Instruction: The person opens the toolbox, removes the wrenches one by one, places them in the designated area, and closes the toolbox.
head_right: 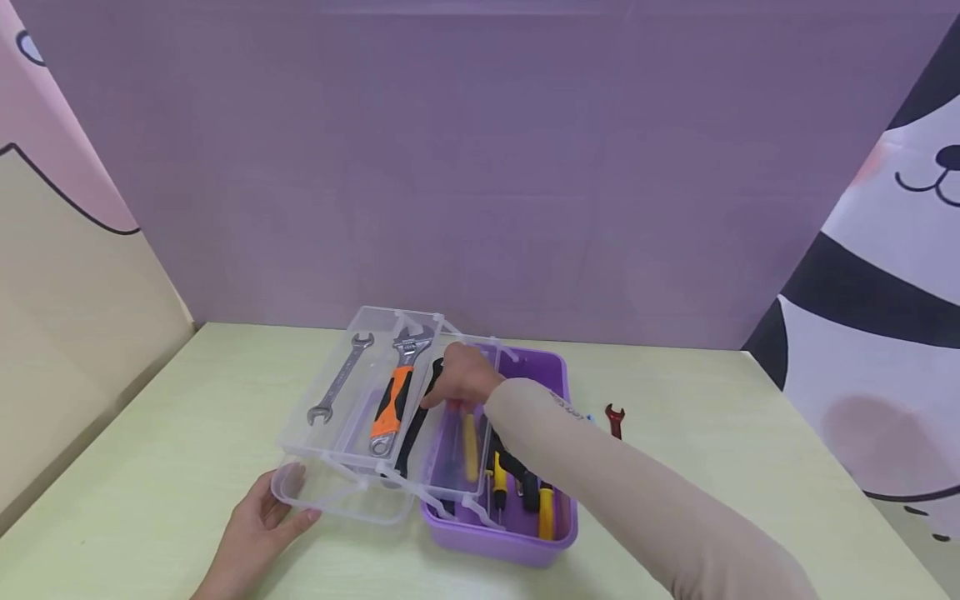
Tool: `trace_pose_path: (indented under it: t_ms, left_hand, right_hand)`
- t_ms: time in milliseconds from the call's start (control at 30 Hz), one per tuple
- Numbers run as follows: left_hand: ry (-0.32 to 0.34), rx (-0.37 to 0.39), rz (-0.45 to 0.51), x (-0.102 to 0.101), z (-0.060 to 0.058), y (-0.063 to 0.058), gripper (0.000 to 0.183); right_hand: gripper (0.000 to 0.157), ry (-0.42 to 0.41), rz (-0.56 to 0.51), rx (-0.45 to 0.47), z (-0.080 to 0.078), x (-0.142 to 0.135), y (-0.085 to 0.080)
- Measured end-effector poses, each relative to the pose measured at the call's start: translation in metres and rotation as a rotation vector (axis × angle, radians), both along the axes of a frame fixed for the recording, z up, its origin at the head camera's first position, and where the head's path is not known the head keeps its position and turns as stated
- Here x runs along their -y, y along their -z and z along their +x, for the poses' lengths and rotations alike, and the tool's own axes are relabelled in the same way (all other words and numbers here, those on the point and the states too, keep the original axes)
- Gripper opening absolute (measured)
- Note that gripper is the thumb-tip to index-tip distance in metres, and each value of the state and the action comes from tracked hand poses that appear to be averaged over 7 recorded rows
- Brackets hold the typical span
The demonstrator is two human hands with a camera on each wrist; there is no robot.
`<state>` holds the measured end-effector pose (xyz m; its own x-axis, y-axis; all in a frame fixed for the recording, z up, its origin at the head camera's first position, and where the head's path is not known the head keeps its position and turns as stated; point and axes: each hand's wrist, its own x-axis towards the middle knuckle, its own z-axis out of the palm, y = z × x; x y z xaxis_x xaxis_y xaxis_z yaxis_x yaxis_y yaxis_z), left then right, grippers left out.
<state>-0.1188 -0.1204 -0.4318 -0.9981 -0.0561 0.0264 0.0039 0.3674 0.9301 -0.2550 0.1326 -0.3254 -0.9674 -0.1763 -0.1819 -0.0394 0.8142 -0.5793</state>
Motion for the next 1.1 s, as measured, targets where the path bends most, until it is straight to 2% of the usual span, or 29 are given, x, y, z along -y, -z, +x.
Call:
trace_pose_path:
  t_ms: [267, 533, 733, 900, 1100]
  left_hand:
    - [-0.013, 0.004, -0.009, 0.0, -0.001, 0.002, 0.07]
    - [-0.013, 0.005, -0.025, -0.001, -0.001, 0.001, 0.07]
    - [-0.017, 0.005, -0.026, -0.001, -0.001, -0.001, 0.069]
    - [-0.024, 0.011, -0.054, 0.001, -0.002, 0.0, 0.071]
    - [-0.016, 0.008, -0.032, 0.0, 0.0, -0.001, 0.07]
  right_hand:
    - [0.032, 0.036, -0.074, 0.064, 0.001, 0.001, -0.005]
    - [0.041, 0.087, -0.068, 0.079, -0.003, 0.002, -0.006]
    - [0.039, 0.121, -0.046, 0.082, -0.007, 0.005, -0.007]
    - [0.033, 0.103, -0.026, 0.052, -0.009, 0.008, -0.006]
    - [0.029, 0.092, -0.024, 0.054, -0.012, 0.006, -0.004]
